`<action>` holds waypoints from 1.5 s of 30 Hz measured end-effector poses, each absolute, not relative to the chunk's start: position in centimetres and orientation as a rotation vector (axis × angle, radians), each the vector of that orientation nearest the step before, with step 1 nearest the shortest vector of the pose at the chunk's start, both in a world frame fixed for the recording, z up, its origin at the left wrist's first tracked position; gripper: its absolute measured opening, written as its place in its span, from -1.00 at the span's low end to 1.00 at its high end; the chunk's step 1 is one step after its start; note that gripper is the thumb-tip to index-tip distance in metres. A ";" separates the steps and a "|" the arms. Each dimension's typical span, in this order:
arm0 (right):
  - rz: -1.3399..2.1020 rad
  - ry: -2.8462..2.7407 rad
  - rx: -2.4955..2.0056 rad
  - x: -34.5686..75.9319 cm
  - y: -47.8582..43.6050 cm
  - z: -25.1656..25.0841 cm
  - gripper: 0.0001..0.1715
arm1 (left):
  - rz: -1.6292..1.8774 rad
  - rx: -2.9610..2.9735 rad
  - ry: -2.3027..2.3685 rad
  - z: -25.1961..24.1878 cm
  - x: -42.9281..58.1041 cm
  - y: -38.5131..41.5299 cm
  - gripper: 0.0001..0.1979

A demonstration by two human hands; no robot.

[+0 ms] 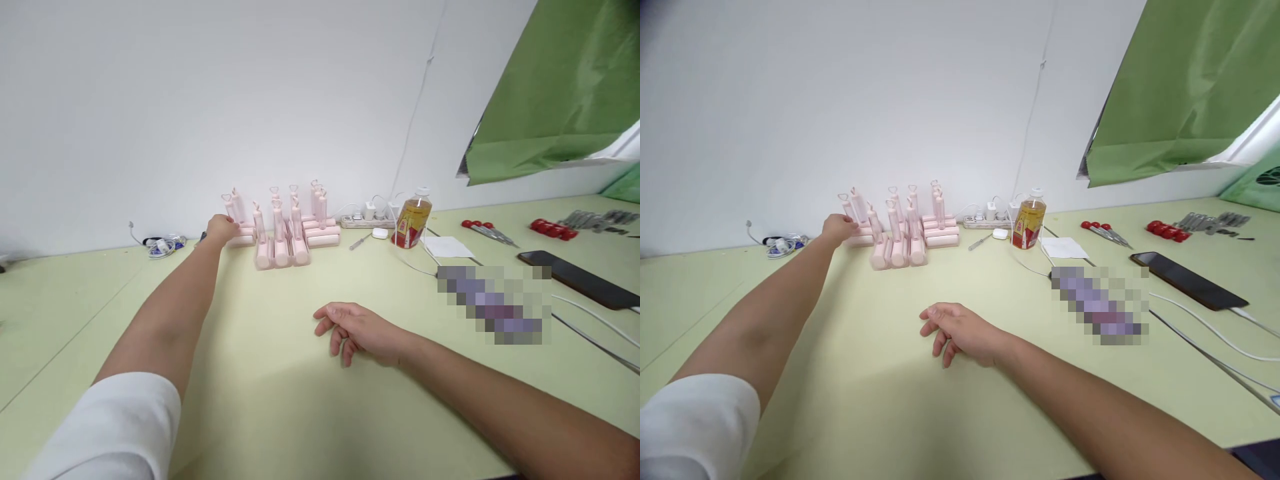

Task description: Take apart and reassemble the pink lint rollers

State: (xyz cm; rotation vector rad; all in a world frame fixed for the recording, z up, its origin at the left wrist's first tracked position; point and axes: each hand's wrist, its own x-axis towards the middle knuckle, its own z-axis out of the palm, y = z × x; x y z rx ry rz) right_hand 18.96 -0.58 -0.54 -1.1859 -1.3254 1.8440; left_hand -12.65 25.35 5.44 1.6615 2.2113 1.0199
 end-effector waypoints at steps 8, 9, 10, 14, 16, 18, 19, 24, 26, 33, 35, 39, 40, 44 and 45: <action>1.853 -1.338 -1.177 18.9 -0.6 -0.5 -0.59 | 1.205 1.698 2.128 4.3 -11.4 23.4 -0.51; 1.850 -1.342 -1.180 18.9 -0.6 -0.4 -0.59 | 1.202 1.740 2.067 4.3 -10.9 22.7 -0.53; 1.849 -1.345 -1.181 18.9 -0.5 -0.3 -0.60 | 1.180 1.790 1.991 4.3 -10.5 22.1 -0.55; 1.846 -1.367 -1.164 18.8 -0.4 -0.3 -0.63 | 1.022 1.938 1.720 4.3 -8.8 19.8 -0.65; 1.853 -1.384 -1.146 18.9 -0.2 -0.6 -0.64 | 0.973 1.970 1.669 4.3 -8.2 19.2 -0.80; 1.862 -1.398 -1.122 19.0 0.0 -0.8 -0.63 | 0.952 1.990 1.657 4.5 -7.9 18.8 -0.85; 1.866 -1.405 -1.109 19.1 0.1 -0.9 -0.62 | 0.950 1.997 1.659 4.6 -7.9 18.7 -0.85; 1.866 -1.434 -1.104 19.0 0.1 -0.8 -0.63 | 0.955 2.003 1.704 6.8 -9.2 16.3 -0.81; 1.861 -1.442 -1.112 18.8 0.1 -0.7 -0.65 | 0.978 1.966 1.690 7.9 -9.5 14.2 -0.76; 1.864 -1.201 -1.004 18.2 -0.1 -0.3 -0.61 | 1.231 1.665 1.299 6.7 -5.1 3.9 -0.62; 1.938 -1.147 -0.829 18.2 -0.2 -0.2 -0.60 | 1.233 1.566 1.191 5.1 -3.4 1.7 -0.61; 2.000 -1.142 -0.680 18.4 -0.2 -0.2 -0.61 | 1.275 1.476 1.106 2.8 -1.6 -0.1 -0.66; 1.989 -1.127 -0.695 18.4 -0.1 -0.2 -0.60 | 1.287 1.467 1.099 2.4 -1.5 -0.2 -0.67; 1.942 -1.044 -0.763 18.4 0.2 -0.4 -0.62 | 1.317 1.414 1.071 1.4 -1.7 0.3 -0.68; 1.929 -1.037 -0.779 18.3 0.2 -0.3 -0.64 | 1.324 1.401 1.068 1.3 -1.8 0.5 -0.68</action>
